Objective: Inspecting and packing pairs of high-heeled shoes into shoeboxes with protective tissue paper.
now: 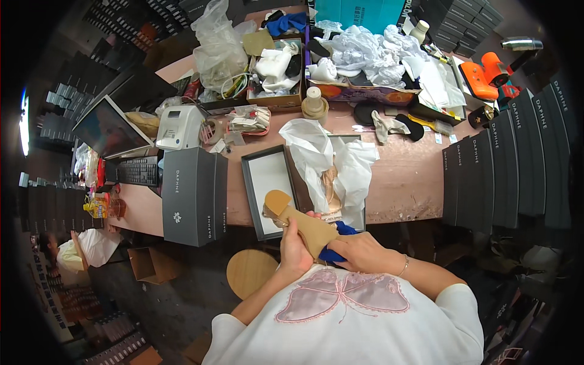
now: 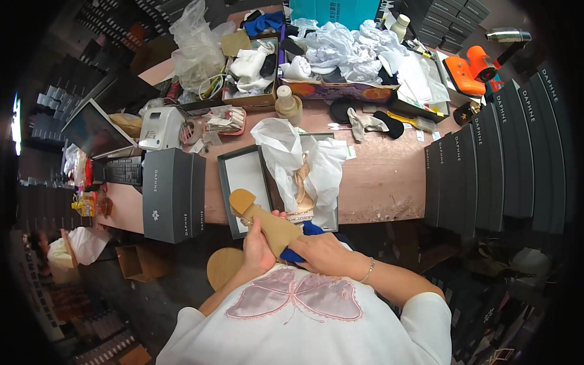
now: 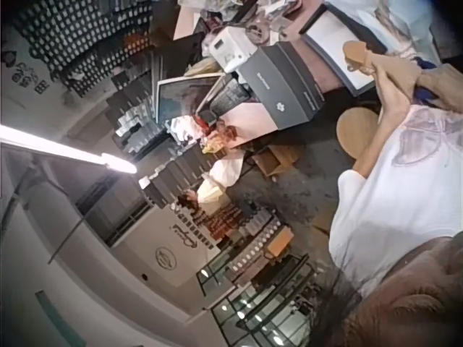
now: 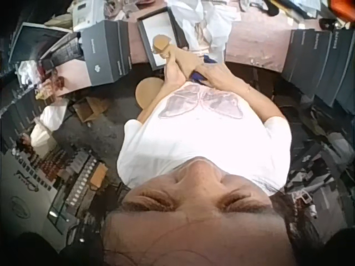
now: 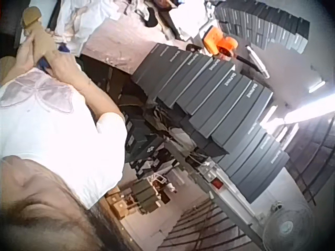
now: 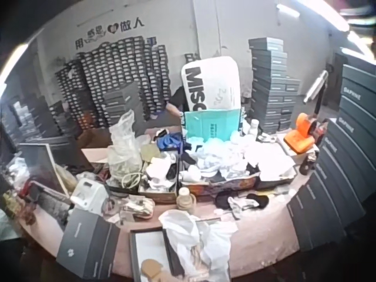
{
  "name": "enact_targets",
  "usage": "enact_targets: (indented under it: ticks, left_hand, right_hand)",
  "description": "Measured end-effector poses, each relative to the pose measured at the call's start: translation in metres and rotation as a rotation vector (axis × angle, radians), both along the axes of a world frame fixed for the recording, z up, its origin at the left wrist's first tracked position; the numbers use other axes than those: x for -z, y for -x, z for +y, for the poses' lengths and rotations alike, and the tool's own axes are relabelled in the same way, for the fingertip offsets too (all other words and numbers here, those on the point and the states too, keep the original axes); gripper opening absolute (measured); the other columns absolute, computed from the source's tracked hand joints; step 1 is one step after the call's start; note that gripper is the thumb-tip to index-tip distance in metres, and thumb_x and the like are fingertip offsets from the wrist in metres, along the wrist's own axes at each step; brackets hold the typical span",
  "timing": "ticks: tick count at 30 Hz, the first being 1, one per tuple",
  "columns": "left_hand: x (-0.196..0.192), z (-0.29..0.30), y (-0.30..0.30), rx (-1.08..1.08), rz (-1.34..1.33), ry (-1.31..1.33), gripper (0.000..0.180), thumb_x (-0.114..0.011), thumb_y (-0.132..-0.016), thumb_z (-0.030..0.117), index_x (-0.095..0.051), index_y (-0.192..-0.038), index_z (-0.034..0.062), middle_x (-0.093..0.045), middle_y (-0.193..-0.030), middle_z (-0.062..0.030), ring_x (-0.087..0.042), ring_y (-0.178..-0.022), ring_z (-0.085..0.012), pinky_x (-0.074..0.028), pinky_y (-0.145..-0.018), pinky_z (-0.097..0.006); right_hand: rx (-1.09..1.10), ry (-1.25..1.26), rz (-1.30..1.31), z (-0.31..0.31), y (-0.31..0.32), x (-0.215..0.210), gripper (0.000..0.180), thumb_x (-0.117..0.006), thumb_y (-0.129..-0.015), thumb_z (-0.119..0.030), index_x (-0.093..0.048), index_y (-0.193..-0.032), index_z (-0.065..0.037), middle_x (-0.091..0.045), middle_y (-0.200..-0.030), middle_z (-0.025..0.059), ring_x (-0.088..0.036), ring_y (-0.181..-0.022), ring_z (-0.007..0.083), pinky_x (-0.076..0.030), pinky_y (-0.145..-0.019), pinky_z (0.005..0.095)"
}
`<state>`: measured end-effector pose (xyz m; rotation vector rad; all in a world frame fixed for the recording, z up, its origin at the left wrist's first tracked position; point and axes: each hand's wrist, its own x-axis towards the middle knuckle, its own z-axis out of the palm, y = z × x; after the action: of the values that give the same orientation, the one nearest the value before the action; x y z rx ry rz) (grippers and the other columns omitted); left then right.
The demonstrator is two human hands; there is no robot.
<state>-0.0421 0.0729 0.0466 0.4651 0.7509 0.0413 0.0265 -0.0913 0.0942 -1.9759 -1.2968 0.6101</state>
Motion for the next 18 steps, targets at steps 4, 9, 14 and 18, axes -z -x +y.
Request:
enact_targets:
  ticks: [4,9,14,18]
  left_hand:
    - [0.01,0.002,0.003,0.0,-0.002,0.006,0.04,-0.03,-0.103,0.037,-0.044,-0.122,0.0042,-0.055,-0.116,-0.0112,-0.053,-0.113,-0.0252,-0.042,-0.101,-0.041]
    - [0.001,0.002,0.004,0.029,-0.025,0.036,0.036,-0.031,-0.103,0.035,-0.04,-0.126,0.0091,-0.054,-0.119,-0.01,-0.053,-0.113,-0.0254,-0.042,-0.101,-0.043]
    - [-0.006,-0.007,-0.002,0.047,-0.027,0.053,0.038,-0.033,-0.103,0.034,-0.037,-0.132,0.0093,-0.051,-0.126,-0.0114,-0.051,-0.117,-0.0271,-0.04,-0.103,-0.045]
    - [0.026,0.009,0.0,0.095,-0.079,0.071,0.041,-0.032,-0.103,0.037,-0.042,-0.129,0.0066,-0.053,-0.125,-0.0124,-0.051,-0.118,-0.0269,-0.039,-0.104,-0.044]
  right_hand:
    - [0.196,-0.029,-0.156,0.047,-0.019,0.017,0.03,-0.066,-0.079,-0.021,-0.054,-0.101,-0.005,-0.063,-0.083,0.0112,-0.062,-0.067,0.0341,-0.048,-0.055,0.0437]
    - [0.19,0.055,-0.035,0.022,-0.011,0.001,0.03,-0.066,-0.08,-0.021,-0.054,-0.102,-0.005,-0.065,-0.083,0.0125,-0.064,-0.071,0.0342,-0.049,-0.057,0.0426]
    - [0.293,0.127,-0.166,0.054,-0.04,0.023,0.031,-0.067,-0.078,-0.02,-0.055,-0.102,-0.005,-0.065,-0.08,0.0119,-0.064,-0.068,0.0339,-0.049,-0.059,0.0443]
    - [0.291,0.01,-0.139,0.035,-0.018,0.006,0.022,-0.067,-0.078,-0.019,-0.054,-0.09,-0.006,-0.063,-0.077,0.0124,-0.063,-0.068,0.034,-0.048,-0.063,0.046]
